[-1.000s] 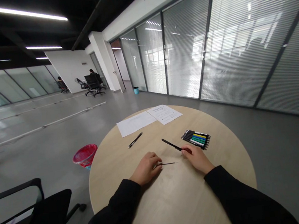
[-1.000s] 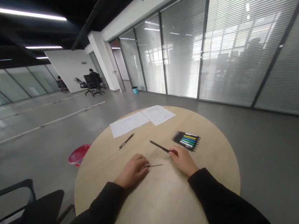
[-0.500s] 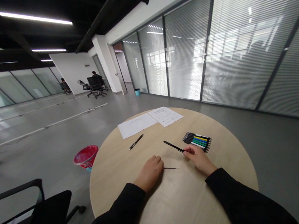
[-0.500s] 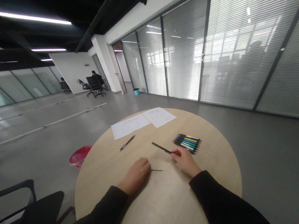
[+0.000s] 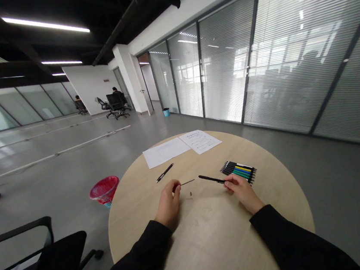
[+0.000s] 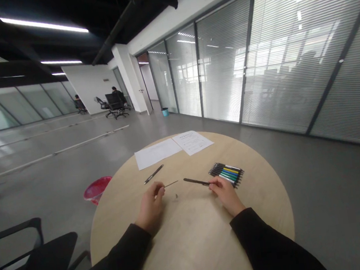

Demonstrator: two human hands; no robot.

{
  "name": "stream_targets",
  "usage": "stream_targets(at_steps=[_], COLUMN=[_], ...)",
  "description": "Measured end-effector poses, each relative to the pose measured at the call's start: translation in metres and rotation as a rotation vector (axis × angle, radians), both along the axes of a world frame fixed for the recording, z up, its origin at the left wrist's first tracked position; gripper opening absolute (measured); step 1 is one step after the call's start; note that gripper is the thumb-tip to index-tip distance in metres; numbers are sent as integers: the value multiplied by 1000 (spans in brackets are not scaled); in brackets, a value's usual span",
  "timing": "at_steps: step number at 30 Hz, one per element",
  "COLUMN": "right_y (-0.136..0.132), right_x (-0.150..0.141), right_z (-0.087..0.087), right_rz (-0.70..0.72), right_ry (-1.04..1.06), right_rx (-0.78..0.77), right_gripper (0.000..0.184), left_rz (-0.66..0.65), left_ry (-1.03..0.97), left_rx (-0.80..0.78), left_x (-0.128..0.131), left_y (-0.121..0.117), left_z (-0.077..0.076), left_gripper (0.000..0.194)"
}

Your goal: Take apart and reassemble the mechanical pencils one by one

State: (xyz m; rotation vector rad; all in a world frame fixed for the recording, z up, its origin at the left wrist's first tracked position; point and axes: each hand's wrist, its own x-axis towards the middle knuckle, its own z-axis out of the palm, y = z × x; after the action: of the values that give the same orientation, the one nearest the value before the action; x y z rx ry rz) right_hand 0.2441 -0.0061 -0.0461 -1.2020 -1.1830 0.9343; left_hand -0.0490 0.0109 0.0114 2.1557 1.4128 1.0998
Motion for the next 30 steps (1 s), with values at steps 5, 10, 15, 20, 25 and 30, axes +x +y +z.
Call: stream_targets(at_steps=[5, 10, 15, 20, 25, 30], right_y=[1, -1, -3, -3, -1, -1], right_x=[1, 0, -1, -2, -1, 0], right_z=[-1, 2, 6, 6, 3, 1], right_rz=[3, 8, 3, 10, 15, 42], right_ry=[-35, -27, -44, -18, -20, -83], right_rx=[4, 33, 27, 22, 31, 41], right_gripper=[28, 30, 33, 30, 27, 23], left_rz=[54, 47, 40, 29, 12, -33], left_ry=[-122, -91, -76, -63, -53, -44], left_rx=[-26, -22, -29, -32, -22, -19], left_x=[-4, -3, -1, 0, -1, 1], left_y=[6, 5, 3, 2, 2, -1], left_z=[-7, -7, -4, -2, -2, 0], left_gripper=[19, 21, 22, 22, 21, 20])
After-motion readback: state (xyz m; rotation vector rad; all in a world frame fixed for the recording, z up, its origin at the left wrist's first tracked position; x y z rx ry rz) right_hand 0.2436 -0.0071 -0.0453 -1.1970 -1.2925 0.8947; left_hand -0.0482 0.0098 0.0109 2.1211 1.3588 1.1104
